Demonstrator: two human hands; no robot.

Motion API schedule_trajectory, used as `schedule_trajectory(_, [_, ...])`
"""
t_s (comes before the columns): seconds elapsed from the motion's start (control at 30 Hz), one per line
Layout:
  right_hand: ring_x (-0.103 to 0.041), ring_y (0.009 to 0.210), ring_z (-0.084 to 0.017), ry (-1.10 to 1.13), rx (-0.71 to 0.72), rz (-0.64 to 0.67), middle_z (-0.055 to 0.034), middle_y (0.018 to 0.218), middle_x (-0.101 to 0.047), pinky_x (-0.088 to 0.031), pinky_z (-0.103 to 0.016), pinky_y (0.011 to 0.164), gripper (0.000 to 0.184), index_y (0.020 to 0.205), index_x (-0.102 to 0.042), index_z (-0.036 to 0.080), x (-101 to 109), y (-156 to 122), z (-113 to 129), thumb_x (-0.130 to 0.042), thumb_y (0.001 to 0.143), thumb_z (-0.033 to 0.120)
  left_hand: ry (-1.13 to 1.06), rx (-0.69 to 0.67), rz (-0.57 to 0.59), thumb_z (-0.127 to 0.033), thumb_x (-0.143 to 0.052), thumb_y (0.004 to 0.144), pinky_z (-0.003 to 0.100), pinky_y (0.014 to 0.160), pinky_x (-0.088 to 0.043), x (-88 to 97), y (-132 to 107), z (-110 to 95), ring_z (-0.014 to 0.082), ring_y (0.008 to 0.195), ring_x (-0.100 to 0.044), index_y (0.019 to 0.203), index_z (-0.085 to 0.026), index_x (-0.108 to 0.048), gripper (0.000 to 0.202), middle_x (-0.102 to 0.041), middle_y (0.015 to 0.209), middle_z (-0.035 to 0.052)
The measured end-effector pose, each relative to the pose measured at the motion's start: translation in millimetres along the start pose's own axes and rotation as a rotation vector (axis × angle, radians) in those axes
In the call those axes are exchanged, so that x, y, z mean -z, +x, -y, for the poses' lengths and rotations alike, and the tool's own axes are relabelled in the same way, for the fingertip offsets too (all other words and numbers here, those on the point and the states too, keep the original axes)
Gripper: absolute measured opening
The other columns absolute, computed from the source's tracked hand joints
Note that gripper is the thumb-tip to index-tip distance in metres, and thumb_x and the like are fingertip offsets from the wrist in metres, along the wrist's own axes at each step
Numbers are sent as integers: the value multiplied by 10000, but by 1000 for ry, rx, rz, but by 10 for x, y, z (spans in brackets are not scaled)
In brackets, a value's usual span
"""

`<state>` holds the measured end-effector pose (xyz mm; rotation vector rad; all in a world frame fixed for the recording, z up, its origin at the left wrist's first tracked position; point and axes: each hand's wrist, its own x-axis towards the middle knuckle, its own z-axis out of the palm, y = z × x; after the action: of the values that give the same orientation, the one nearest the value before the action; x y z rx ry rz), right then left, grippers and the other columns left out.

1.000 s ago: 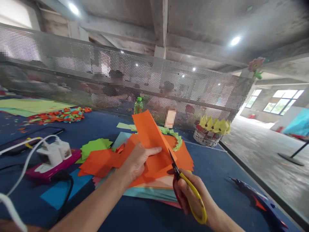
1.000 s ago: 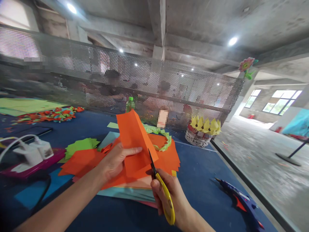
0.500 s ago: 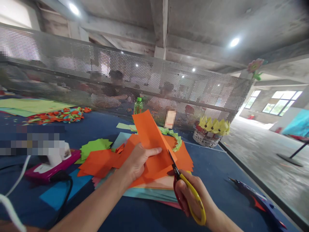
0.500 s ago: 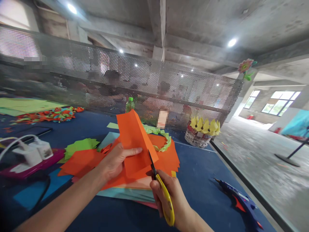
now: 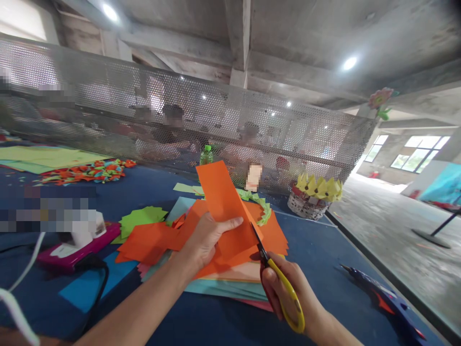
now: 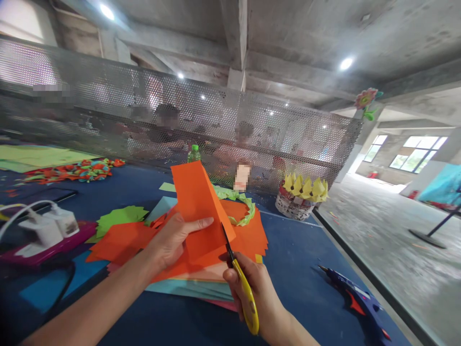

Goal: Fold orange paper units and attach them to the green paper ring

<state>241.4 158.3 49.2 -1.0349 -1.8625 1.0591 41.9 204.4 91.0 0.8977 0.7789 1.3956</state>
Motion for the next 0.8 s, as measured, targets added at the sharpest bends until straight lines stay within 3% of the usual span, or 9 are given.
schedule_trajectory(0.13, [-364,319,-59,43,-35,24,106,459,-405,-303,-169,348,488,995,-549,164,18,-7,0,-459,948,641,-9,3,-8,-223,-891,602,458,902,-562,-1,10,9,363,991,-709,945,-118,-752,385,-760,1096,168])
schedule_trajectory(0.47, [-414,428,-59,11,76,71,69,616,-448,-338,-189,419,475,937,-508,189,65,-51,-34,-465,942,662,-30,43,28,-214,-893,599,465,904,-562,-11,0,42,358,982,-715,994,-108,-743,435,-756,1106,177])
schedule_trajectory(0.8, [-428,417,-85,-16,93,18,63,509,-494,-387,-242,498,512,877,-487,195,39,-17,-48,-410,943,697,-21,58,86,-233,-910,581,469,918,-553,-59,-28,75,373,1009,-713,987,-99,-747,458,-756,1103,184])
